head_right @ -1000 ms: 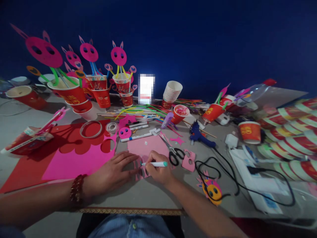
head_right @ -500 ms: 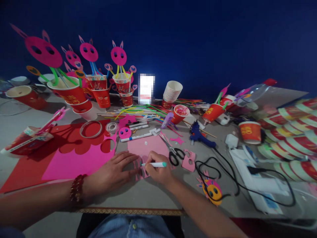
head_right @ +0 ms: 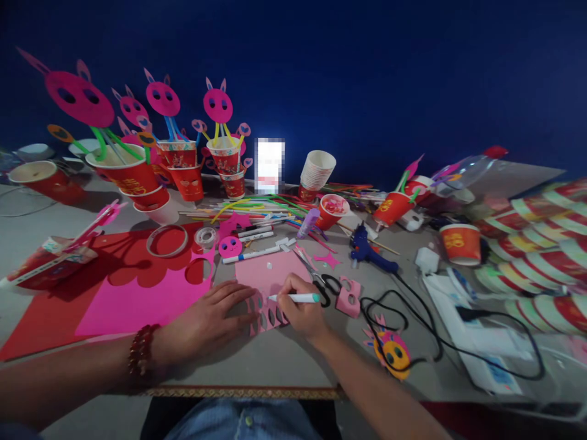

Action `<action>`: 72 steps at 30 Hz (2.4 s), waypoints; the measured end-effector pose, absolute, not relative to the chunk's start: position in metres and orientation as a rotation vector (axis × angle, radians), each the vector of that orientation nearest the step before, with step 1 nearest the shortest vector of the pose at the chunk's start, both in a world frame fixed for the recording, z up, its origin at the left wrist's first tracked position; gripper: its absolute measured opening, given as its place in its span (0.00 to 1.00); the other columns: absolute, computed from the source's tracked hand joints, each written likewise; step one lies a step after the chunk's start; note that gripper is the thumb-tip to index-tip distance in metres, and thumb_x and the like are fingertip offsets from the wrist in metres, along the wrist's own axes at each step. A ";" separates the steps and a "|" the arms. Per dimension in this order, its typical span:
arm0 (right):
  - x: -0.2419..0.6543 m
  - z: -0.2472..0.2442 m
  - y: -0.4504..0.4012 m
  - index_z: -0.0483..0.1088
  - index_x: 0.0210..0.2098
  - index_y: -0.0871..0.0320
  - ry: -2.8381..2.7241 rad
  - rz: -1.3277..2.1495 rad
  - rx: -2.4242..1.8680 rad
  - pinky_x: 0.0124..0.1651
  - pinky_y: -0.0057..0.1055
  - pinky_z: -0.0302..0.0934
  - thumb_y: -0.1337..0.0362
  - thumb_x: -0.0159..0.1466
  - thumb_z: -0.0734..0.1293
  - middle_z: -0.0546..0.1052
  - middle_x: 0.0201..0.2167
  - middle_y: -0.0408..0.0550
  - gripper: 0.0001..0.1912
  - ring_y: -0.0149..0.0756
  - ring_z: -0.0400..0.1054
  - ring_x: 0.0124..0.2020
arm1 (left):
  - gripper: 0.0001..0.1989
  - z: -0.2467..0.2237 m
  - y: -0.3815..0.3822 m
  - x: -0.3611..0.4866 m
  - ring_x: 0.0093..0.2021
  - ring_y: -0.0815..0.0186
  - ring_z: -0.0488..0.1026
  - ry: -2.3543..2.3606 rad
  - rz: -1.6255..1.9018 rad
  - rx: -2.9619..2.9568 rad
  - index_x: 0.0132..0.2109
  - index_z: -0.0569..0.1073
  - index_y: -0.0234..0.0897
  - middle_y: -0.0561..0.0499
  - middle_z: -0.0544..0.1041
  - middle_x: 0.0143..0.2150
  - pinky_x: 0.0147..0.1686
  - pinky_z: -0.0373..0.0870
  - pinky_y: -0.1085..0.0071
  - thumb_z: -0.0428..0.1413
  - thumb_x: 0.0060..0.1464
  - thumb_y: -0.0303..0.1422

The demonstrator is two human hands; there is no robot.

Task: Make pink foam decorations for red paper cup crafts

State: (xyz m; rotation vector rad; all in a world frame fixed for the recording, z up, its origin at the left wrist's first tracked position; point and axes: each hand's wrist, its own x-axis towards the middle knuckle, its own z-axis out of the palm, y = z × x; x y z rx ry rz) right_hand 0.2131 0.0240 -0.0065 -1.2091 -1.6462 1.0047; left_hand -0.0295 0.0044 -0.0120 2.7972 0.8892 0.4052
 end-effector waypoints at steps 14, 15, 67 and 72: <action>0.211 -0.009 0.022 0.64 0.24 0.55 -1.733 1.044 -1.206 0.23 0.26 0.51 0.68 0.59 0.62 0.65 0.19 0.37 0.07 0.28 0.55 0.19 | 0.21 -0.008 0.004 -0.030 0.63 0.53 0.62 0.884 0.409 2.801 0.61 0.68 0.49 0.42 0.64 0.64 0.63 0.59 0.50 0.57 0.61 0.32; 0.211 -0.009 0.022 0.64 0.24 0.55 -1.737 1.042 -1.204 0.23 0.26 0.51 0.68 0.59 0.62 0.64 0.19 0.37 0.07 0.28 0.55 0.19 | 0.21 -0.008 0.004 -0.030 0.63 0.53 0.62 0.882 0.411 2.803 0.61 0.68 0.48 0.42 0.65 0.64 0.63 0.59 0.50 0.57 0.61 0.32; 0.212 -0.009 0.023 0.63 0.24 0.55 -1.729 1.014 -1.194 0.24 0.27 0.50 0.69 0.59 0.61 0.63 0.19 0.37 0.08 0.28 0.55 0.19 | 0.22 -0.011 0.005 -0.029 0.63 0.54 0.61 0.878 0.411 2.811 0.61 0.68 0.48 0.43 0.64 0.64 0.63 0.58 0.51 0.57 0.61 0.33; 0.212 -0.008 0.023 0.63 0.25 0.55 -1.757 1.018 -1.190 0.24 0.27 0.50 0.69 0.60 0.61 0.64 0.19 0.37 0.07 0.28 0.56 0.20 | 0.21 -0.012 0.005 -0.029 0.63 0.53 0.61 0.885 0.408 2.814 0.60 0.68 0.48 0.42 0.64 0.64 0.63 0.59 0.50 0.56 0.62 0.32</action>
